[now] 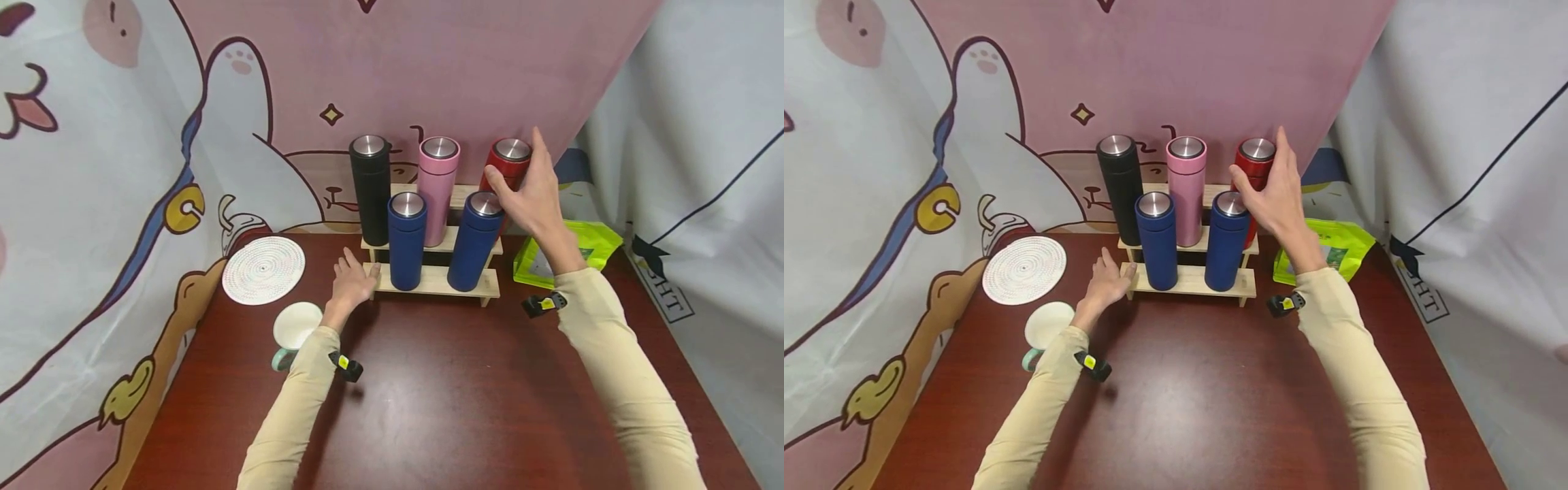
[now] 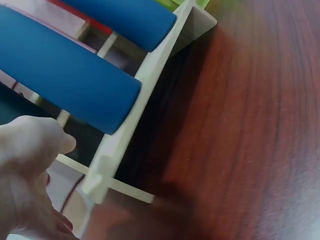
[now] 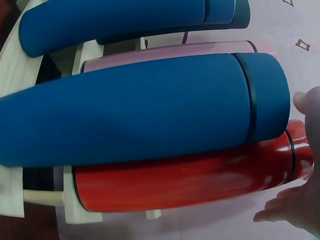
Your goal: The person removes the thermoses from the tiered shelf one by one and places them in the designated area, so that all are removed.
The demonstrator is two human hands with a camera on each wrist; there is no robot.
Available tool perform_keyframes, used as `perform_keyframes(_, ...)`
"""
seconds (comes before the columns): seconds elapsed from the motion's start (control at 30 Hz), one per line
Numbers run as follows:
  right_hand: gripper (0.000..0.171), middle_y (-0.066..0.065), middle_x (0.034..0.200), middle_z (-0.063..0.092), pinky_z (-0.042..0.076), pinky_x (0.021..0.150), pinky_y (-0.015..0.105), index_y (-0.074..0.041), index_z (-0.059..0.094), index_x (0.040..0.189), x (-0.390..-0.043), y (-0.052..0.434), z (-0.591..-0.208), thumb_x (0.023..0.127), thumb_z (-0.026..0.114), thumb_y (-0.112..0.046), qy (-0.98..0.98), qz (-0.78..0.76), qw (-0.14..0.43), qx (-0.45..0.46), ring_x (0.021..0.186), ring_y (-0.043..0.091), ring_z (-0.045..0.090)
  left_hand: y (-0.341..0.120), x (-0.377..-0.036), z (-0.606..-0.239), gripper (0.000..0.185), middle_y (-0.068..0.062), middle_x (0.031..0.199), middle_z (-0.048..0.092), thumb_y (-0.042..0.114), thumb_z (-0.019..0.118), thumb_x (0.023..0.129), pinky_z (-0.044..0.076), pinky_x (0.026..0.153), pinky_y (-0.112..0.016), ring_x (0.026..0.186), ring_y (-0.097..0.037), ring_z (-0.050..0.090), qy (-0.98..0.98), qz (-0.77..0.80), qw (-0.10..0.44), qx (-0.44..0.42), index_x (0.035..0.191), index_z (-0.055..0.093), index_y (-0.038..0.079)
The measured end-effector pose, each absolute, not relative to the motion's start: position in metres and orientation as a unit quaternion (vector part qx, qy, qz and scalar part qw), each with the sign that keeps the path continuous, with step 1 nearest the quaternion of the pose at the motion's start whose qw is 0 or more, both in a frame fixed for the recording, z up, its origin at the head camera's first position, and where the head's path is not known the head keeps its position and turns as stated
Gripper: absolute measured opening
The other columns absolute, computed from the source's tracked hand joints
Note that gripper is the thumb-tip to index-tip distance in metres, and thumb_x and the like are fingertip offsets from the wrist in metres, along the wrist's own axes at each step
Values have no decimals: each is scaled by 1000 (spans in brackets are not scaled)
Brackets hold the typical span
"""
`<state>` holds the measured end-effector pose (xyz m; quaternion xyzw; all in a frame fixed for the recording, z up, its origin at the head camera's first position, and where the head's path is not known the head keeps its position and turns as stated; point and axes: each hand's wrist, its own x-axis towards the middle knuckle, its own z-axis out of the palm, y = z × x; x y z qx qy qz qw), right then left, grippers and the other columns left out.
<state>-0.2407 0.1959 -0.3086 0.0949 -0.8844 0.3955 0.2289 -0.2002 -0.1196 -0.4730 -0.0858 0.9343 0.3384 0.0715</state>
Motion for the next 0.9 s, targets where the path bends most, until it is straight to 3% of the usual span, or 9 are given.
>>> perform_keyframes(0.23, 87, 21, 154, 42, 41, 112, 56, -9, 23, 160, -244, 196, -315, 93, 65, -44, -877, 410, 229, 97, 135, 37, 47, -113, -202, -497, 86, -35, 163, 17, 45, 48, 104, 22, 121, -60, 152, -51, 16, 928, 355, 52, -96, 159, 8, -9)
perform_keyframes(0.4, 83, 23, 148, 48, 50, 102, 58, -9, 26, 159, -246, 197, -318, 93, 67, -39, -874, 414, 229, 107, 125, 38, 56, -108, -200, -512, 76, -32, 157, 34, 43, 50, 104, 30, 118, -58, 147, -47, 32, 927, 360, 19, -99, 155, 25, -7)
perform_keyframes(0.7, 76, 19, 143, 55, 51, 99, 58, -12, 31, 154, -242, 203, -316, 93, 70, -37, -873, 416, 232, 104, 121, 40, 62, -103, -197, -526, 68, -25, 146, 51, 43, 56, 102, 40, 110, -56, 134, -44, 49, 902, 412, -43, -118, 152, 38, 0)
perform_keyframes(0.8, 73, 17, 141, 57, 52, 100, 54, -13, 36, 152, -241, 207, -318, 92, 72, -35, -866, 423, 249, 96, 119, 36, 64, -101, -197, -530, 67, -23, 143, 55, 42, 58, 101, 42, 108, -55, 131, -42, 52, 892, 429, -62, -128, 151, 41, 2)
perform_keyframes(0.9, 72, 16, 136, 61, 55, 99, 40, -14, 39, 150, -238, 211, -320, 91, 73, -34, -858, 431, 268, 83, 114, 33, 66, -100, -196, -534, 66, -21, 139, 59, 41, 62, 99, 43, 106, -54, 128, -40, 55, 874, 458, -78, -141, 150, 43, 4)
